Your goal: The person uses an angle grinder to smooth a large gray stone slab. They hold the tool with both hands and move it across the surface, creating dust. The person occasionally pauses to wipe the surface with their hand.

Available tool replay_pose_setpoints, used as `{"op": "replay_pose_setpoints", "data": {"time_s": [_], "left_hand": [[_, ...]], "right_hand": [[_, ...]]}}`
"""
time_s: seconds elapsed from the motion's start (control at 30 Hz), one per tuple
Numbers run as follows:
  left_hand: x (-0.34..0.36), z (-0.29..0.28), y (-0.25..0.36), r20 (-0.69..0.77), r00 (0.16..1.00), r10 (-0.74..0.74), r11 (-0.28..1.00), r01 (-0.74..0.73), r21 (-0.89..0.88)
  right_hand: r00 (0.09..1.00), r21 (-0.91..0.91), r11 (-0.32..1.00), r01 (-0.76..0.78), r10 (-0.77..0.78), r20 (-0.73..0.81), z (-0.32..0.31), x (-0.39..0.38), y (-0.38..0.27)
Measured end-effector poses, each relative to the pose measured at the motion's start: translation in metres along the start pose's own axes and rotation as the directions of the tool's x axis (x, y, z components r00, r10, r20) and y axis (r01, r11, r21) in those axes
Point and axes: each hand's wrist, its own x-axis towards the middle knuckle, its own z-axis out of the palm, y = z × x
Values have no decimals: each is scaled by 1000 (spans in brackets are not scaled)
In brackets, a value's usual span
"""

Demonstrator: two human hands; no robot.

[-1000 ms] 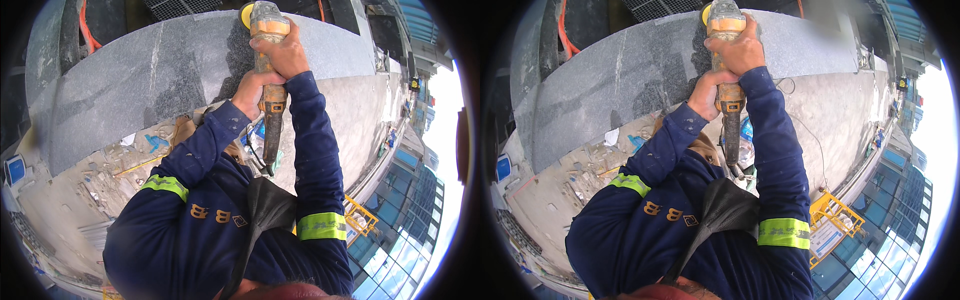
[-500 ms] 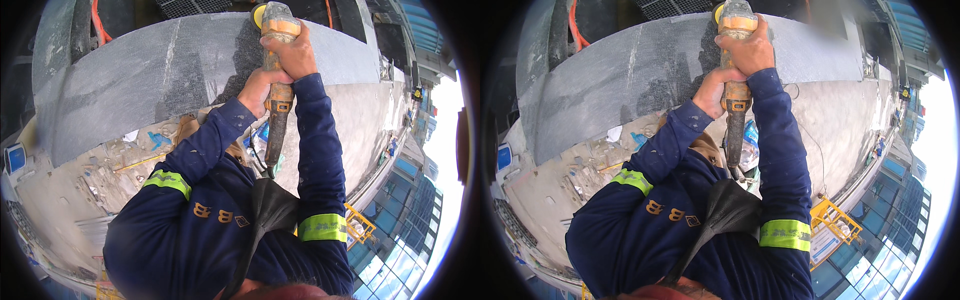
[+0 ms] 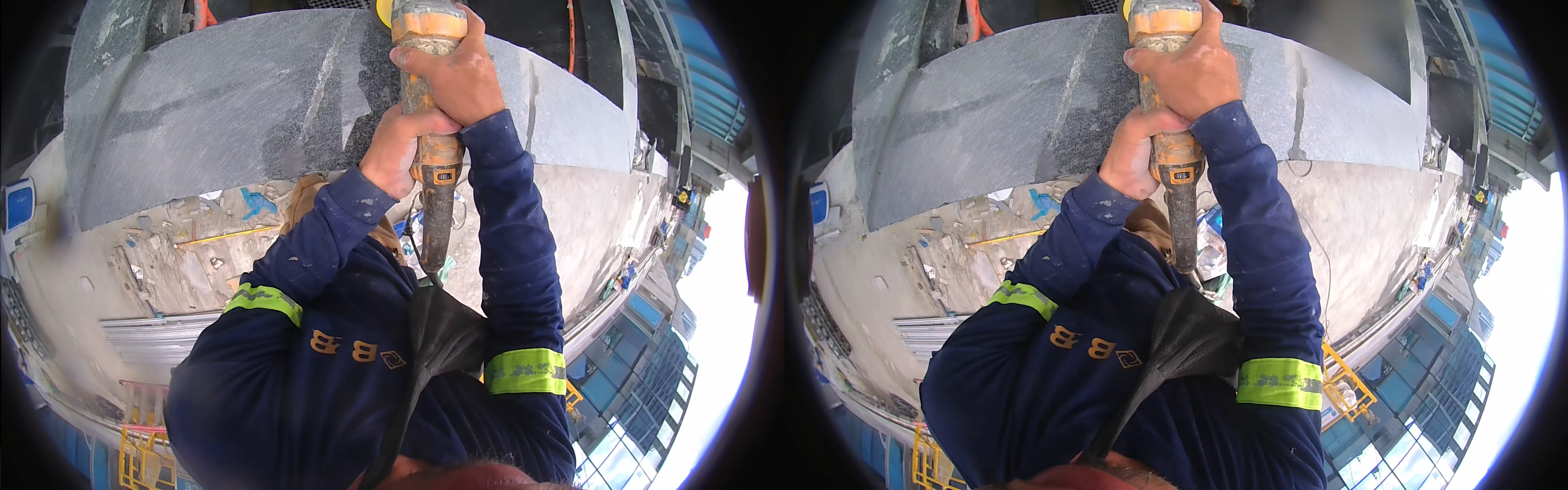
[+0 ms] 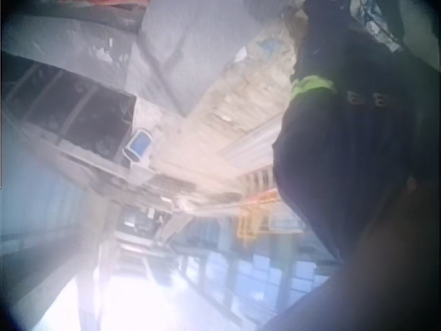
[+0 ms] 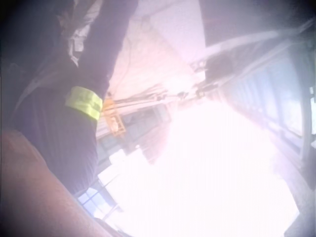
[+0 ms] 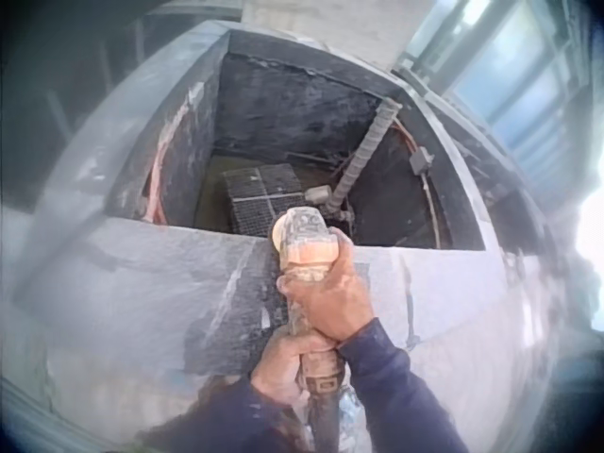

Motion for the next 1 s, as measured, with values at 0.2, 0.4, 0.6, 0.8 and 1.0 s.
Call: {"op": "replay_pose_setpoints", "data": {"time_s": [0.2,0.4,0.6,0.8,1.0], "left_hand": [[-3,-2,3,51,999,18,998,-21,52],[13,-7,1,89,991,-100,993,94,70],[21,-3,-8,67,988,-141,989,138,54],[-2,-25,18,-29,999,-14,995,17,102],[-5,-33,27,47,999,-6,998,3,65]], "right_hand": [[999,11,1000,27,-27,-18,2,1,-7],[997,-38,998,-45,42,-63,-1,7,14],[995,18,997,-79,80,-66,-8,4,27],[1000,-45,999,-14,13,-25,33,10,2],[999,10,999,41,-41,-17,38,12,-13]]}}
